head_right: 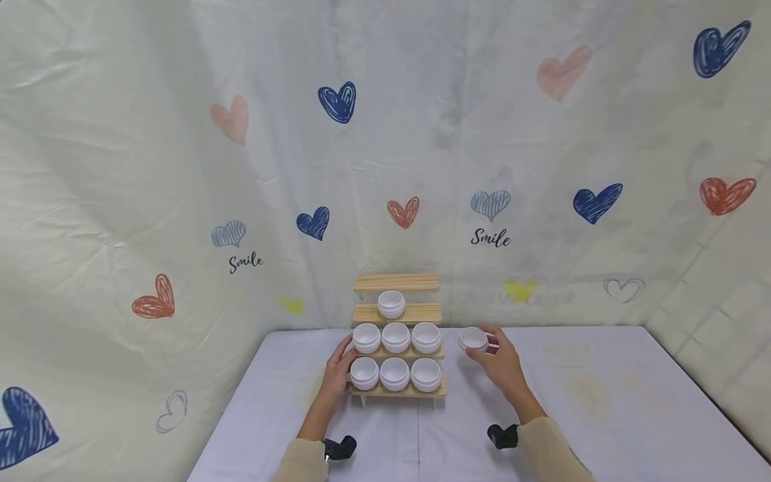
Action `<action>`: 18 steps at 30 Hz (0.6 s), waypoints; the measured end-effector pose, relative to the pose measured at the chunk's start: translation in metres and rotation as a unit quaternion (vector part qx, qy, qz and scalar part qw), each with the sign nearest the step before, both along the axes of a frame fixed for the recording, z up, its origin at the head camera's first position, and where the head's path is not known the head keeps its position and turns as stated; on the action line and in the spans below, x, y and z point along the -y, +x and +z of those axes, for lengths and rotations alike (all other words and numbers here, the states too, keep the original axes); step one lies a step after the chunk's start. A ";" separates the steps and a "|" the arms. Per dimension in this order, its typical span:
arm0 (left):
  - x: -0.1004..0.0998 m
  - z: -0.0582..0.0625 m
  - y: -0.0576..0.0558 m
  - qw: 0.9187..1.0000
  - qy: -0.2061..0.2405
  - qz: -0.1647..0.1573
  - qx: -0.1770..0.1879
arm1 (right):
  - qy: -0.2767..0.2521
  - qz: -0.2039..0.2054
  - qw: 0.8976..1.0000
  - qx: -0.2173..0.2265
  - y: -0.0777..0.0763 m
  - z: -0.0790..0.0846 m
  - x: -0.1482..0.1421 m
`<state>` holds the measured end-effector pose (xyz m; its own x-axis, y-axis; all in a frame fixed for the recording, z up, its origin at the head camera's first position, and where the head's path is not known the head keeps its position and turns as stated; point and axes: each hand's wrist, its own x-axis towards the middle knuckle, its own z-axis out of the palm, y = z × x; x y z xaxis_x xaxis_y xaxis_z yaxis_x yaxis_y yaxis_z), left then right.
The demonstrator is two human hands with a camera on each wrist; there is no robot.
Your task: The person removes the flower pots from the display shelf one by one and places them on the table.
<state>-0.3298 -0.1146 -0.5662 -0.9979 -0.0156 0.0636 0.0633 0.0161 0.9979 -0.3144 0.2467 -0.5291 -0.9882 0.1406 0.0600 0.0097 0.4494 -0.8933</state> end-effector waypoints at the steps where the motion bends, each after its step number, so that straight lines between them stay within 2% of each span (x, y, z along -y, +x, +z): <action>1: 0.000 0.000 0.000 1.000 0.003 0.000 0.002 | -0.001 -0.001 1.000 0.001 -0.001 -0.001 0.000; 12: 0.000 0.003 0.000 1.000 0.001 -0.008 0.006 | -0.015 -0.007 0.999 0.030 -0.015 -0.011 -0.001; 18: -0.001 0.000 0.000 1.000 0.003 -0.002 0.012 | -0.020 -0.006 0.999 0.042 -0.019 -0.015 -0.002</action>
